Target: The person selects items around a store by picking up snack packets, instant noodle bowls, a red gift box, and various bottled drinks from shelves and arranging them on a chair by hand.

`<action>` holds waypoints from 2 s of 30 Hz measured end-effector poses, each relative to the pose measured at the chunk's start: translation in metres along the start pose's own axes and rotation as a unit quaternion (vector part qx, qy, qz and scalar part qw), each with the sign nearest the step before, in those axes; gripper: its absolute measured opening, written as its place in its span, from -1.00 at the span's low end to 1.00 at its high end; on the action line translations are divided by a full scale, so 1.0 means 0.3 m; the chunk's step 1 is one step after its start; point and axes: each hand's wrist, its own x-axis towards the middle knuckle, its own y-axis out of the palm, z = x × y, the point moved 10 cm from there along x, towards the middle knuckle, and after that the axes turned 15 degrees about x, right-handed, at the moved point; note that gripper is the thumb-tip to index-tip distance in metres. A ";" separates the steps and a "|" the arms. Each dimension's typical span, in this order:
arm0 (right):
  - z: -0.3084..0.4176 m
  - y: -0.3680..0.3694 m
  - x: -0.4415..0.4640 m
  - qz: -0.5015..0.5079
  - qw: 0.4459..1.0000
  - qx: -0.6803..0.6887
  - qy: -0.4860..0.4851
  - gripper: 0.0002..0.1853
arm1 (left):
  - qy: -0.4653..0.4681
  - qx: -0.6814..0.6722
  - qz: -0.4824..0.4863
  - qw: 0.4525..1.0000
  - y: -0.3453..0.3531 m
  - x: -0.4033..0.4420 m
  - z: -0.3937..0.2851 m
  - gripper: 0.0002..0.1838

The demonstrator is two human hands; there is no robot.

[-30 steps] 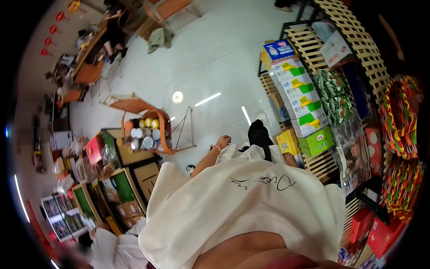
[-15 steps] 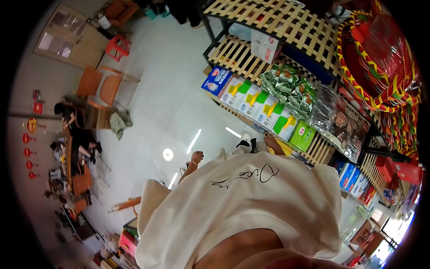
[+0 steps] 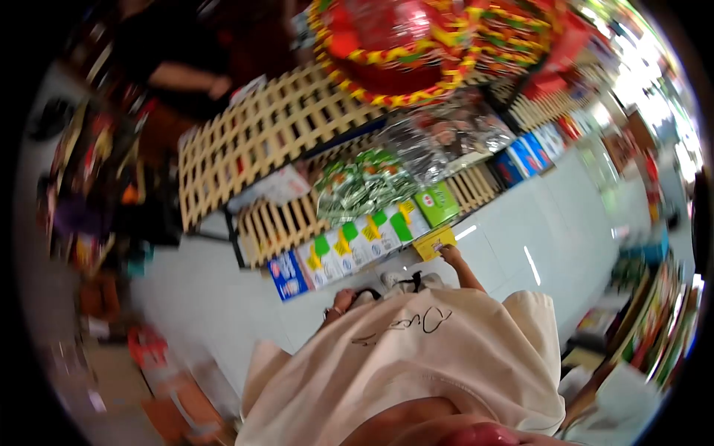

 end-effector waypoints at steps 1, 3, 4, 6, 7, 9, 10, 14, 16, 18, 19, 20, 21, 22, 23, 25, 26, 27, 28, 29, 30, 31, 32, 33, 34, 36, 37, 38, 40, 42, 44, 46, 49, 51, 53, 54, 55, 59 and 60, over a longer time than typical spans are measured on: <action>-0.087 -0.094 -0.082 -0.067 0.993 0.089 0.041 -0.71 | -0.102 -0.073 0.076 0.989 0.013 0.033 0.029 -0.67; -0.319 -0.220 -0.234 -0.155 0.975 0.104 0.118 -0.77 | -0.208 -0.212 0.165 0.941 -0.030 0.062 0.017 -0.70; -0.424 -0.261 -0.335 -0.200 0.963 0.100 0.150 -0.77 | -0.277 -0.264 0.183 0.906 -0.068 0.070 0.014 -0.71; -0.556 -0.273 -0.575 -0.264 0.933 0.104 0.222 -0.75 | -0.259 -0.251 0.220 0.906 -0.104 0.118 0.055 -0.71; -0.671 -0.232 -0.659 -0.260 0.921 0.107 0.268 -0.71 | -0.253 -0.246 0.239 0.905 -0.102 0.122 0.084 -0.71; -0.621 -0.104 -0.898 -0.223 0.900 0.173 0.334 -0.68 | -0.261 -0.263 0.254 0.893 -0.069 0.120 0.219 -0.71; -0.607 -0.020 -0.994 -0.201 0.886 0.204 0.364 -0.67 | -0.269 -0.272 0.261 0.886 -0.058 0.115 0.269 -0.71; -0.616 0.294 -1.221 -0.150 0.862 0.263 0.406 -0.63 | -0.278 -0.158 0.294 0.901 -0.154 0.069 0.341 -0.69; -0.615 0.399 -1.303 -0.171 0.841 0.319 0.402 -0.66 | -0.285 -0.126 0.332 0.890 -0.141 0.040 0.370 -0.70; -0.625 0.467 -1.374 -0.199 0.817 0.356 0.407 -0.64 | -0.169 -0.063 0.359 0.916 -0.113 0.056 0.332 -0.72; -0.634 0.495 -1.405 -0.213 0.805 0.374 0.408 -0.64 | -0.047 -0.015 0.364 0.930 -0.103 0.064 0.278 -0.73; -0.764 0.542 -1.361 -0.197 0.862 0.298 0.361 -0.63 | 0.013 0.017 0.380 0.925 -0.077 0.077 0.215 -0.73; -0.898 0.592 -1.320 -0.186 0.908 0.206 0.312 -0.61 | 0.075 0.047 0.391 0.916 -0.059 0.088 0.143 -0.72; -1.005 0.632 -1.289 -0.185 0.940 0.111 0.264 -0.60 | 0.135 0.074 0.395 0.905 -0.041 0.098 0.076 -0.72; -0.975 0.635 -1.291 -0.154 0.954 0.081 0.243 -0.59 | 0.130 0.079 0.406 0.901 0.002 0.113 0.041 -0.72; -0.878 0.620 -1.310 -0.093 0.976 0.020 0.195 -0.57 | 0.131 0.076 0.426 0.892 0.063 0.131 -0.035 -0.71; -0.869 0.569 -1.357 -0.131 0.949 0.130 0.257 -0.58 | 0.141 0.066 0.432 0.888 0.094 0.160 -0.115 -0.71; -0.855 0.516 -1.403 -0.168 0.905 0.235 0.313 -0.58 | 0.125 0.050 0.438 0.889 0.143 0.198 -0.194 -0.71; -0.859 0.482 -1.437 -0.203 0.845 0.337 0.362 -0.58 | 0.108 0.034 0.444 0.889 0.183 0.236 -0.285 -0.71; -0.865 0.447 -1.453 -0.262 0.783 0.426 0.370 -0.61 | 0.060 0.017 0.449 0.892 0.187 0.257 -0.365 -0.71; -0.858 0.398 -1.454 -0.274 0.776 0.436 0.364 -0.62 | 0.011 0.001 0.452 0.892 0.187 0.275 -0.439 -0.71; -0.851 0.336 -1.453 -0.286 0.769 0.447 0.357 -0.63 | 0.032 -0.007 0.450 0.893 0.228 0.309 -0.514 -0.70; -0.867 0.282 -1.445 -0.297 0.762 0.457 0.351 -0.64 | 0.040 -0.017 0.449 0.892 0.275 0.344 -0.578 -0.70; -0.881 0.235 -1.436 -0.308 0.757 0.464 0.343 -0.65 | 0.047 -0.027 0.450 0.892 0.323 0.374 -0.637 -0.70; -0.885 0.179 -1.429 -0.314 0.761 0.456 0.338 -0.65 | 0.054 -0.036 0.450 0.891 0.364 0.403 -0.700 -0.69; -0.898 0.080 -1.422 -0.322 0.772 0.437 0.330 -0.64 | 0.058 -0.048 0.445 0.892 0.447 0.462 -0.818 -0.69; -0.902 0.038 -1.425 -0.329 0.770 0.440 0.323 -0.65 | 0.059 -0.055 0.442 0.893 0.472 0.488 -0.867 -0.68; -0.929 0.004 -1.417 -0.332 0.769 0.445 0.318 -0.65 | 0.051 -0.070 0.444 0.892 0.502 0.514 -0.904 -0.68; -0.989 -0.042 -1.415 -0.337 0.767 0.451 0.308 -0.65 | 0.034 -0.103 0.447 0.888 0.562 0.556 -0.970 -0.68; -1.025 -0.068 -1.415 -0.332 0.763 0.450 0.324 -0.66 | 0.019 -0.090 0.444 0.892 0.530 0.559 -1.056 -0.69; -1.062 -0.067 -1.415 -0.310 0.760 0.453 0.347 -0.66 | 0.020 -0.101 0.445 0.890 0.525 0.564 -1.084 -0.70; -1.081 -0.080 -1.395 -0.299 0.761 0.455 0.353 -0.66 | 0.080 -0.068 0.401 0.910 0.536 0.599 -1.054 -0.71; -1.104 -0.116 -1.345 -0.289 0.744 0.469 0.377 -0.67 | 0.091 -0.007 0.328 0.940 0.514 0.677 -0.972 -0.70; -1.081 -0.186 -1.307 -0.276 0.762 0.456 0.367 -0.67 | 0.158 0.075 0.381 0.908 0.546 0.700 -0.893 -0.72; -1.105 -0.265 -1.245 -0.263 0.804 0.408 0.343 -0.69 | 0.268 0.140 0.386 0.872 0.580 0.765 -0.939 -0.74; -1.177 -0.293 -1.190 -0.254 0.829 0.390 0.310 -0.67 | 0.342 0.165 0.364 0.850 0.584 0.794 -0.987 -0.75; -1.237 -0.329 -1.139 -0.241 0.853 0.370 0.277 -0.66 | 0.411 0.189 0.340 0.825 0.585 0.808 -1.019 -0.75; -1.219 -0.575 -1.028 -0.231 0.903 0.285 0.222 -0.65 | 0.287 0.168 0.387 0.860 0.687 1.040 -1.027 -0.76; -1.200 -0.664 -1.006 -0.221 0.923 0.218 0.229 -0.65 | 0.224 0.143 0.408 0.874 0.732 1.101 -1.077 -0.76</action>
